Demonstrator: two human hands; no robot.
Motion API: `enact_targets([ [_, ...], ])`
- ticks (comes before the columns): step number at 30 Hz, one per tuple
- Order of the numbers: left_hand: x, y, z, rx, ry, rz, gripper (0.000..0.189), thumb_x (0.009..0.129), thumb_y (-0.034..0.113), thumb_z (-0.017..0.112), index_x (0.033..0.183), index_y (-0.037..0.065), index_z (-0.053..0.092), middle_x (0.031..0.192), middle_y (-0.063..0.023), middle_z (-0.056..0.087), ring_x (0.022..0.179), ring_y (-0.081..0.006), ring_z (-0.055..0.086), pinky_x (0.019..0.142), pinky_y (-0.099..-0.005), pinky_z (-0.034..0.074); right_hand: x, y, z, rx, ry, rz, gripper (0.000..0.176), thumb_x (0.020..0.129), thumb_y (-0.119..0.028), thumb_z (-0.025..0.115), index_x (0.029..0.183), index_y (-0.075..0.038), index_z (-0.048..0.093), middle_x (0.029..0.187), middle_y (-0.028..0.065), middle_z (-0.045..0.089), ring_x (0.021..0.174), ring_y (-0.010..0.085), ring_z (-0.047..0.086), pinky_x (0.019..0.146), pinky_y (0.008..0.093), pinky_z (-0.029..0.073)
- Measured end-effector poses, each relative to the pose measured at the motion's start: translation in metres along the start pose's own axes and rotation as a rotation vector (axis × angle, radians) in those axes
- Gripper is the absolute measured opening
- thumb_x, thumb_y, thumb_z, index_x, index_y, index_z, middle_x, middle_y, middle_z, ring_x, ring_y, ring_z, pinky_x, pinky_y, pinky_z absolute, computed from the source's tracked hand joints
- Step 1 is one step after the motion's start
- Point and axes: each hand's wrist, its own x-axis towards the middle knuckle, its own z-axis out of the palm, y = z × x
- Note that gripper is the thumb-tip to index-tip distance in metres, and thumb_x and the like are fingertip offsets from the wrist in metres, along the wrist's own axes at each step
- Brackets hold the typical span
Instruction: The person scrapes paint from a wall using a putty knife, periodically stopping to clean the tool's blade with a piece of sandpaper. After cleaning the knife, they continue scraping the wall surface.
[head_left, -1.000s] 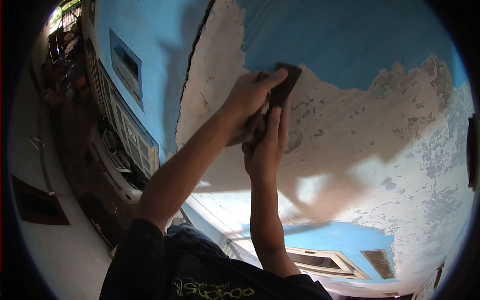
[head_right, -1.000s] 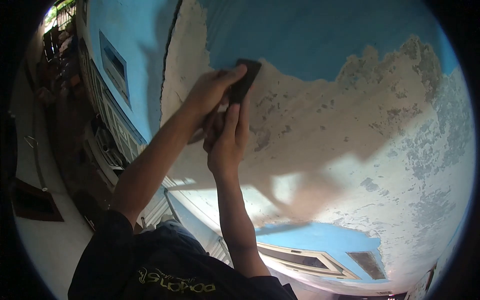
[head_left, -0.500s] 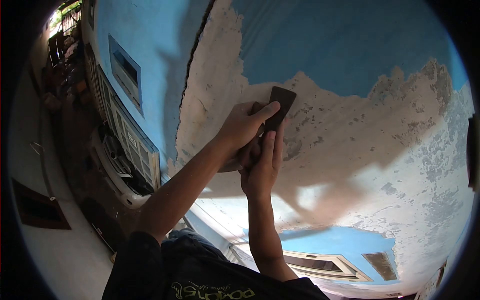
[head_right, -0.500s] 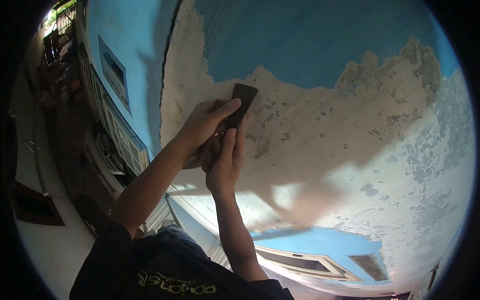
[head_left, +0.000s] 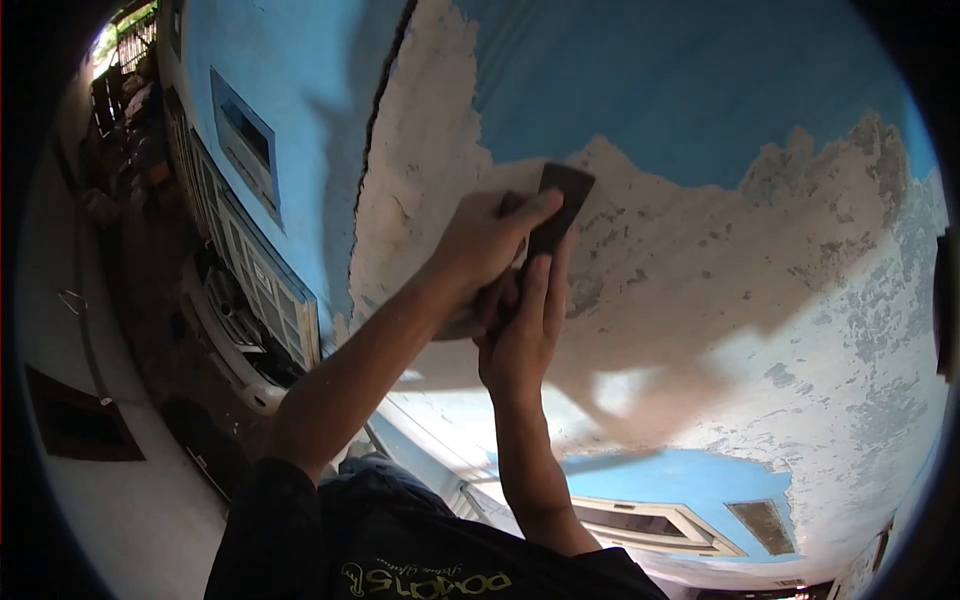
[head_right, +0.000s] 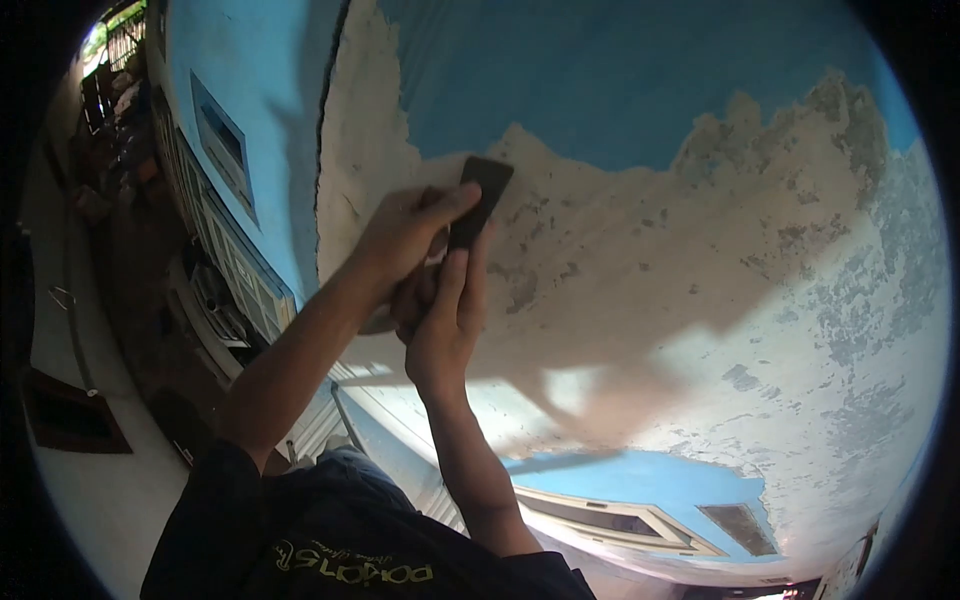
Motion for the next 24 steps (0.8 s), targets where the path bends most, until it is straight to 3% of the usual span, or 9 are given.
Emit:
enact_targets([
  [2, 0.005, -0.009, 0.0, 0.033, -0.013, 0.006, 0.04, 0.086, 0.045, 0.073, 0.08, 0.006, 0.064, 0.061, 0.0046, 0.048, 0.051, -0.0045, 0.042, 0.045, -0.0218, 0.031, -0.002, 0.008, -0.004, 0.072, 0.042, 0.031, 0.054, 0.107, -0.029, 0.037, 0.156, -0.013, 0.019, 0.062, -0.0049, 0.042, 0.047, 0.0016, 0.036, 0.036, 0.0183, 0.029],
  [5, 0.004, -0.004, 0.0, -0.017, 0.008, -0.033, 0.041, 0.086, 0.046, 0.073, 0.08, 0.006, 0.064, 0.059, 0.0046, 0.047, 0.05, -0.0047, 0.042, 0.044, -0.0212, 0.031, -0.003, 0.0, 0.005, -0.083, 0.033, -0.011, 0.052, 0.109, -0.028, 0.03, 0.156, -0.013, 0.016, 0.06, -0.0065, 0.031, 0.046, 0.0013, 0.032, 0.036, 0.0199, 0.026],
  [8, -0.002, -0.003, 0.002, -0.056, -0.003, -0.052, 0.041, 0.085, 0.046, 0.073, 0.079, 0.007, 0.064, 0.059, 0.0045, 0.048, 0.05, -0.0047, 0.042, 0.044, -0.0209, 0.031, -0.004, 0.005, -0.002, -0.04, 0.0, -0.023, 0.053, 0.109, -0.029, 0.03, 0.156, -0.013, 0.015, 0.06, -0.0066, 0.032, 0.046, 0.0012, 0.032, 0.036, 0.0196, 0.026],
  [11, 0.005, 0.001, 0.001, -0.009, 0.006, -0.032, 0.042, 0.086, 0.047, 0.072, 0.078, 0.007, 0.064, 0.06, 0.0042, 0.047, 0.049, -0.0052, 0.042, 0.044, -0.021, 0.031, -0.001, 0.0, 0.002, -0.014, 0.042, 0.036, 0.053, 0.107, -0.03, 0.037, 0.156, -0.019, 0.021, 0.06, -0.0056, 0.042, 0.047, 0.0006, 0.035, 0.035, 0.0185, 0.025],
  [24, 0.003, 0.004, 0.002, 0.006, -0.002, -0.018, 0.044, 0.086, 0.048, 0.071, 0.082, 0.005, 0.065, 0.065, 0.0017, 0.049, 0.055, -0.0072, 0.044, 0.047, -0.0227, 0.031, -0.003, -0.006, 0.006, -0.061, 0.045, 0.009, 0.053, 0.107, -0.03, 0.038, 0.156, -0.019, 0.022, 0.061, -0.0064, 0.041, 0.047, -0.0003, 0.035, 0.034, 0.0193, 0.025],
])
